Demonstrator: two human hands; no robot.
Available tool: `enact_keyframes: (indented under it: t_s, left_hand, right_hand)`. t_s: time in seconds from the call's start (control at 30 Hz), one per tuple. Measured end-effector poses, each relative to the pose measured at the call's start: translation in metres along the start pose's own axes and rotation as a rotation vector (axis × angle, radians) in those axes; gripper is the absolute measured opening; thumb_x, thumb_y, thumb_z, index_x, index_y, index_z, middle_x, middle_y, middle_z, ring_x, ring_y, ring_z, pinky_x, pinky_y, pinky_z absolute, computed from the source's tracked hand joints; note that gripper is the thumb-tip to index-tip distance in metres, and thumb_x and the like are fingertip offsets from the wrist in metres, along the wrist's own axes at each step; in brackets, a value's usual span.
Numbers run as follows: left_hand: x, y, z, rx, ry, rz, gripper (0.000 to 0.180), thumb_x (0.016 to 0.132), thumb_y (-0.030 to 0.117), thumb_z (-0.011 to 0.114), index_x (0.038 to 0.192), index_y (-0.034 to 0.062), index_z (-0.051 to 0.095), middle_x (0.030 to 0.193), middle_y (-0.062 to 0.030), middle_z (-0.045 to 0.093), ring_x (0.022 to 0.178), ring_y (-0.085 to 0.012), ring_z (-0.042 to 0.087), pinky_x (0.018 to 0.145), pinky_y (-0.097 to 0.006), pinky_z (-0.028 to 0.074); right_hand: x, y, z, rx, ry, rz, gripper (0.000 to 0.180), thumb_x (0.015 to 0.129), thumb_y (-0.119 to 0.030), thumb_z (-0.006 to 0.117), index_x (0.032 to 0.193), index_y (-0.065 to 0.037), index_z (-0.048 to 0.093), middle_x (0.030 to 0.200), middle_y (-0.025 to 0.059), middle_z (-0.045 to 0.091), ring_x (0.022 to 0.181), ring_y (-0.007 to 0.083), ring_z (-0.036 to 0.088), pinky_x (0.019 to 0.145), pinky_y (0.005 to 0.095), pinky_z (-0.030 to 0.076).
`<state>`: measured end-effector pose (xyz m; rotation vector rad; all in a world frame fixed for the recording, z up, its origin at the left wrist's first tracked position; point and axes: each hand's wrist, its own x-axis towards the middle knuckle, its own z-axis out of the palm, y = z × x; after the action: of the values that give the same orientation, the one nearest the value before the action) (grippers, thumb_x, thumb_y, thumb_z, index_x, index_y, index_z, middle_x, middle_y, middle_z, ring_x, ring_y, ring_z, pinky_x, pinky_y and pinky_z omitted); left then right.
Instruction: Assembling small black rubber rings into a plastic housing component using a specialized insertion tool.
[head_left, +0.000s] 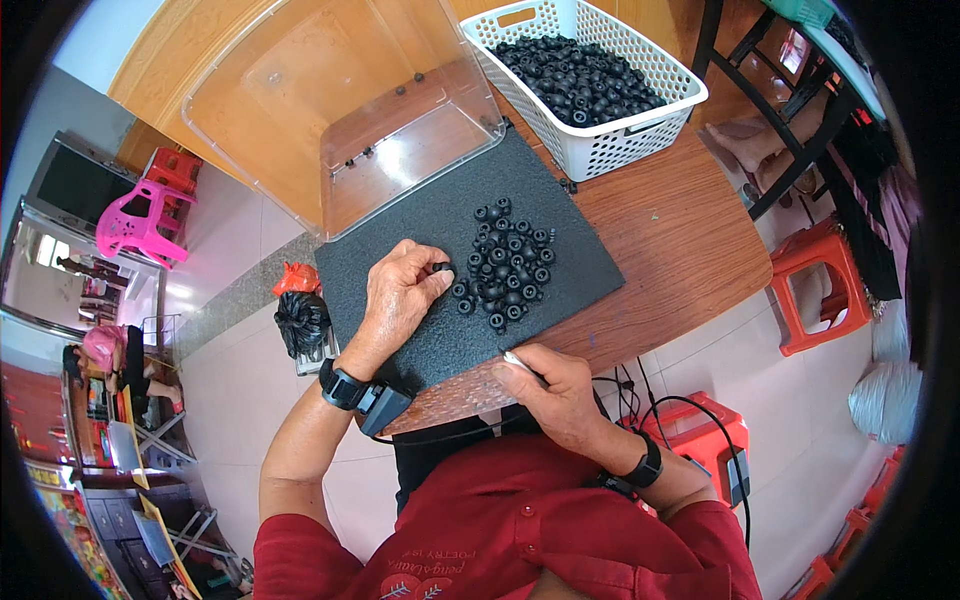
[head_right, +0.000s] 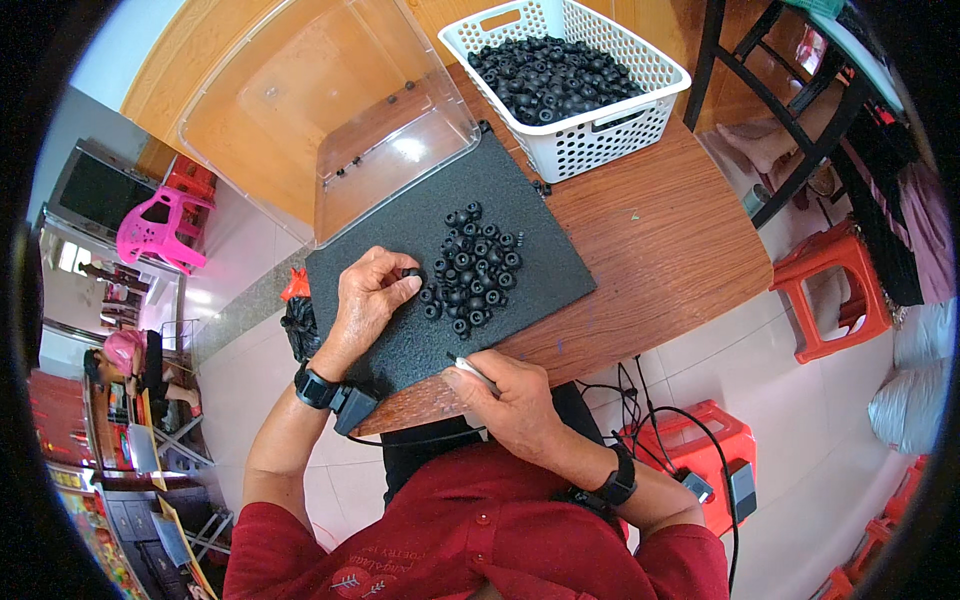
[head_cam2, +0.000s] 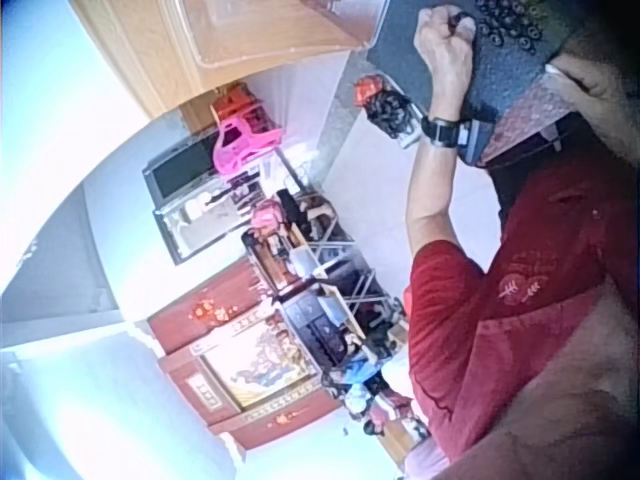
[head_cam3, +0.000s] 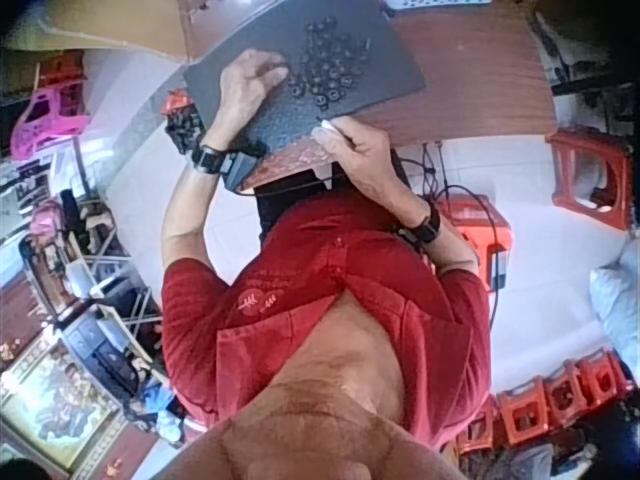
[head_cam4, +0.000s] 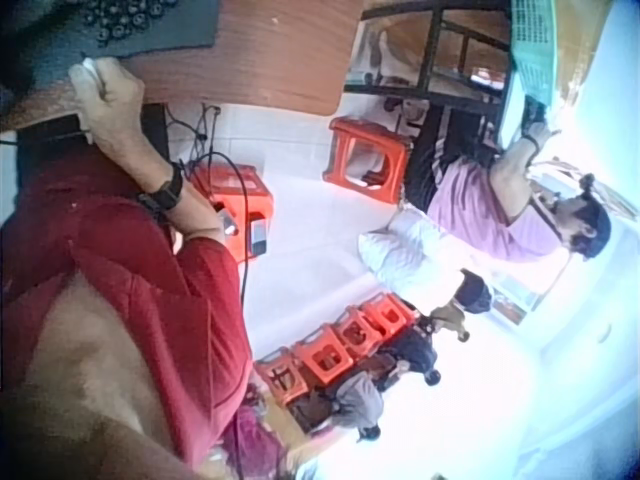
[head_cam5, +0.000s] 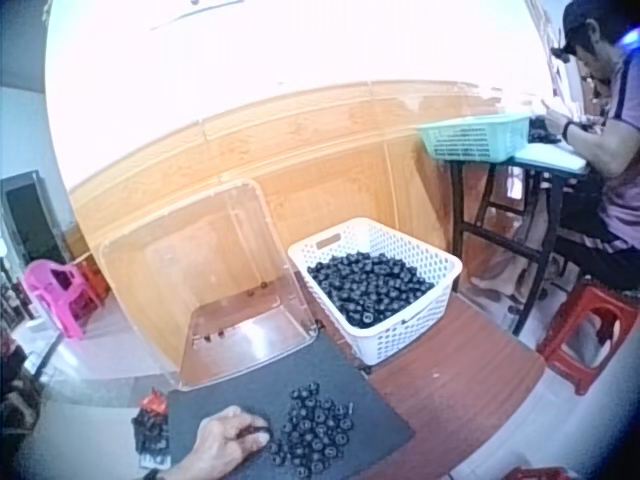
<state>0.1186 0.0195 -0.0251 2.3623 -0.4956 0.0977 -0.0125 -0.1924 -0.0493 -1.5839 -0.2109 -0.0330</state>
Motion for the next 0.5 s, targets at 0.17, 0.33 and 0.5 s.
enact_keyframes:
  t_s: [0.17, 0.33, 0.5]
  left_hand:
    - [-0.0021, 0.0004, 0.0022, 0.145, 0.063, 0.124, 0.018, 0.079, 0.009, 0.078, 0.094, 0.0018, 0.071, 0.080, -0.0109, 0.062, 0.073, -0.0262, 0.064, 0.067, -0.038, 0.051]
    - [-0.0021, -0.0002, 0.0017, 0.269, 0.083, 0.222, 0.015, 0.081, 0.004, 0.074, 0.095, 0.0007, 0.070, 0.080, -0.0118, 0.059, 0.073, -0.0275, 0.062, 0.066, -0.037, 0.050]
    - [-0.0086, -0.0024, 0.0015, 0.392, 0.097, 0.291, 0.016, 0.081, 0.001, 0.072, 0.097, 0.0001, 0.069, 0.082, -0.0126, 0.059, 0.077, -0.0306, 0.063, 0.067, -0.039, 0.050]
  right_hand:
    - [0.0004, 0.0003, 0.0017, 0.005, 0.018, -0.020, 0.020, 0.095, -0.017, 0.068, 0.094, 0.003, 0.065, 0.075, 0.0126, 0.062, 0.066, 0.0171, 0.058, 0.061, 0.0330, 0.047]
    - [0.0006, -0.0005, 0.0023, 0.019, 0.023, -0.020, 0.019, 0.094, -0.016, 0.068, 0.094, 0.003, 0.065, 0.075, 0.0122, 0.062, 0.066, 0.0162, 0.058, 0.061, 0.0326, 0.047]
    - [0.0008, 0.0000, 0.0022, 0.005, 0.016, -0.031, 0.019, 0.095, -0.016, 0.067, 0.095, 0.003, 0.065, 0.076, 0.0124, 0.063, 0.067, 0.0162, 0.059, 0.062, 0.0326, 0.047]
